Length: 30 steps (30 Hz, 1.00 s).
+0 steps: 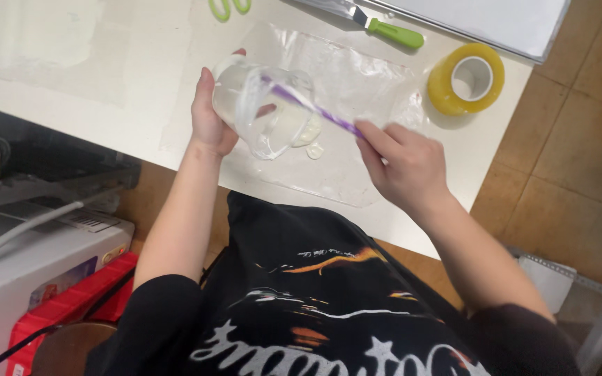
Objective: The person holds a plastic container and uses a purple spatula to scrape a white cream from the inside of the container, depositing the cream onto a plastic sheet on the table. They repeatedly turn and scrape the container walls to remove the remaining cream.
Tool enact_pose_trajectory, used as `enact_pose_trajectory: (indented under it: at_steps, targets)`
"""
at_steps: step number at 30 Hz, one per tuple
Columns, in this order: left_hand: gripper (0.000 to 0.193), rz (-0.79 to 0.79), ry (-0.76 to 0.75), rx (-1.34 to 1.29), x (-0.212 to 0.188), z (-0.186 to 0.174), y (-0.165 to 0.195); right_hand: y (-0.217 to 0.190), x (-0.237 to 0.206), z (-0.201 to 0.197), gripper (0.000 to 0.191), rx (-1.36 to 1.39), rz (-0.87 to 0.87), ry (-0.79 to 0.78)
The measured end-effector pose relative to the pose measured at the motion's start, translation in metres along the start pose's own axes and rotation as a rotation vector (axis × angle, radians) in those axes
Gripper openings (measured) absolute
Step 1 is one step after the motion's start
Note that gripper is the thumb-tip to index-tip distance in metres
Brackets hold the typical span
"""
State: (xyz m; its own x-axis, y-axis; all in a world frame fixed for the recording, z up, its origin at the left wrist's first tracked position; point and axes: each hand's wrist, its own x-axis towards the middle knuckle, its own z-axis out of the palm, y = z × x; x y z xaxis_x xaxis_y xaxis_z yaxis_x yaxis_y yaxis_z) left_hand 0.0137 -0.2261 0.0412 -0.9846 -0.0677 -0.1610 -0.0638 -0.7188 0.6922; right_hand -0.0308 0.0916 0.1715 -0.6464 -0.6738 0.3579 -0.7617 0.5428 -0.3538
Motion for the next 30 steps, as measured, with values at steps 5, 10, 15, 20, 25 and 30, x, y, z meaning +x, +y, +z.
enact_pose_trajectory:
  at_steps: [5,10,15,20,25,30]
  targets:
    - [0.078,0.150,-0.155,0.178,0.016,0.029,0.009,0.010,0.029,0.005,0.015,-0.142,-0.070,-0.014]
    - [0.090,0.269,-0.189,0.297,0.027,0.045,0.022,0.024,0.022,0.021,0.014,0.084,-0.012,-0.110]
    - [0.093,0.271,-0.214,0.279,0.035,0.052,0.015,0.033,-0.002,0.056,0.022,0.516,0.183,-0.161]
    - [0.092,0.230,-0.293,0.148,0.039,0.056,0.005,0.036,-0.030,0.082,0.029,0.930,0.439,-0.290]
    - [0.091,0.271,-0.342,0.079,0.043,0.055,0.001,0.036,-0.053,0.095,0.036,1.512,0.805,-0.326]
    - [0.094,0.365,-0.239,0.157,0.046,0.029,0.018,0.047,-0.073,0.089,0.033,1.351,0.789,-0.161]
